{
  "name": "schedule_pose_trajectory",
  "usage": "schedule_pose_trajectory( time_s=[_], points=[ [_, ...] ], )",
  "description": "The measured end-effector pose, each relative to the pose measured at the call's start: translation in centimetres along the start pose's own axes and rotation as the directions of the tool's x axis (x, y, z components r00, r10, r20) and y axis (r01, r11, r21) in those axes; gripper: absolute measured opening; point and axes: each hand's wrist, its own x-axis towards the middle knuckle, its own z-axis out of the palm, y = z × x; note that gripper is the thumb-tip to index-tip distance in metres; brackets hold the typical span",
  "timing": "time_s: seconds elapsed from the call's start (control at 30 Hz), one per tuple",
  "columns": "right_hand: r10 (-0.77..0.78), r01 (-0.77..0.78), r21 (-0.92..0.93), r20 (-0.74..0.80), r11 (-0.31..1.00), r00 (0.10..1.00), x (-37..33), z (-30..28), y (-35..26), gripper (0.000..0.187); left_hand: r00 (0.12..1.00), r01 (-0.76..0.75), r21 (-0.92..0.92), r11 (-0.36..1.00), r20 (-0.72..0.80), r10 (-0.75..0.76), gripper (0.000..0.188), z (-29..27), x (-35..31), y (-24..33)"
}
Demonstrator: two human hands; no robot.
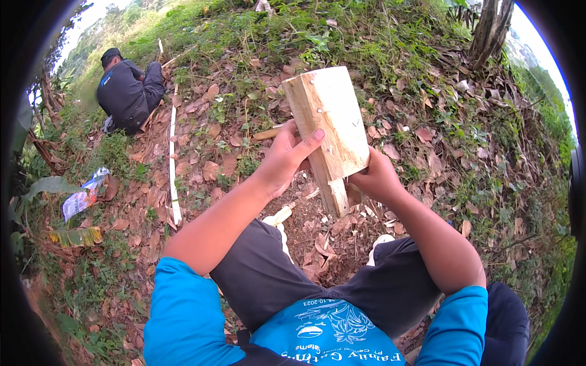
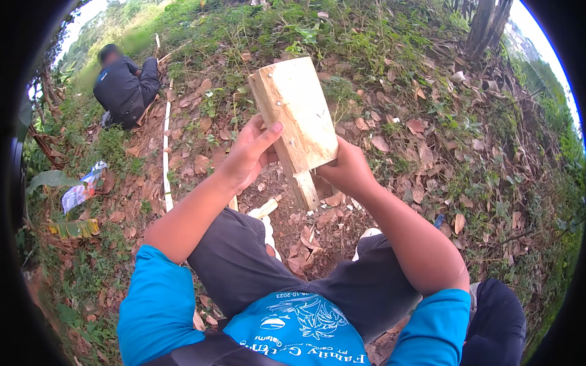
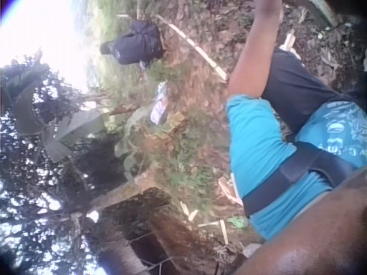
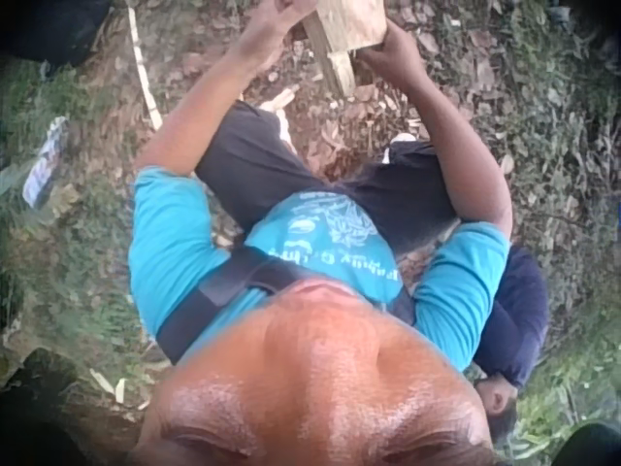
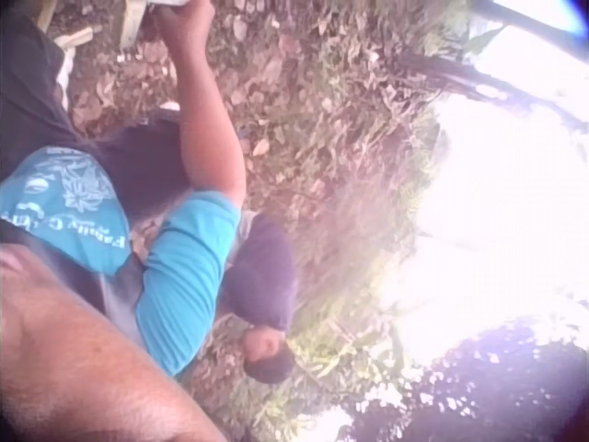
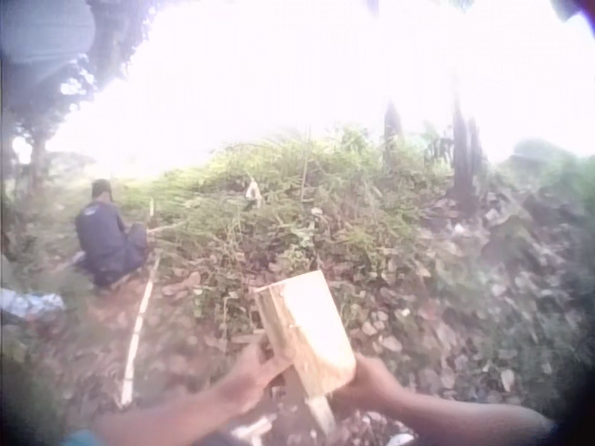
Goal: The person sits on the ground and uses a red folding saw to cut a rectangular notch into a small block of wood. They alternate between sawing and using a chisel to clear the cut area, eventually inspecting the finished notch.
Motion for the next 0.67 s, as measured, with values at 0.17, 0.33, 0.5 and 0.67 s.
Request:
schedule_pose_trajectory(
  time_s=[0.17, 0.33, 0.5, 0.67],
  points=[
    [-0.168, 0.159, -0.079, -0.121, 0.984, 0.978, 0.0, 0.9, 0.5, 0.055, 0.996, -0.023, 0.128, 0.992, 0.090, 0.012, 0.072, -0.9, -0.9, 0.0],
    [-0.041, 0.077, 0.262, -0.142, 0.962, 0.989, 1.1, -1.3, 2.5, 0.040, 0.959, -0.281, 0.691, 0.667, 0.228, 0.167, 0.067, -3.1, -0.5, 1.9],
    [0.047, 0.076, 0.305, -0.376, 0.949, 0.926, 2.5, -5.7, 1.9, 0.034, 0.587, -0.735, 0.578, 0.354, 0.282, 0.759, 0.025, -2.3, -1.9, 9.1],
    [0.116, 0.187, 0.421, -0.597, 0.888, 0.794, 6.5, -10.8, 5.0, 0.034, 0.236, -0.972, 0.081, 0.222, 0.269, 0.934, 0.041, -0.1, -7.2, 18.9]
  ],
)
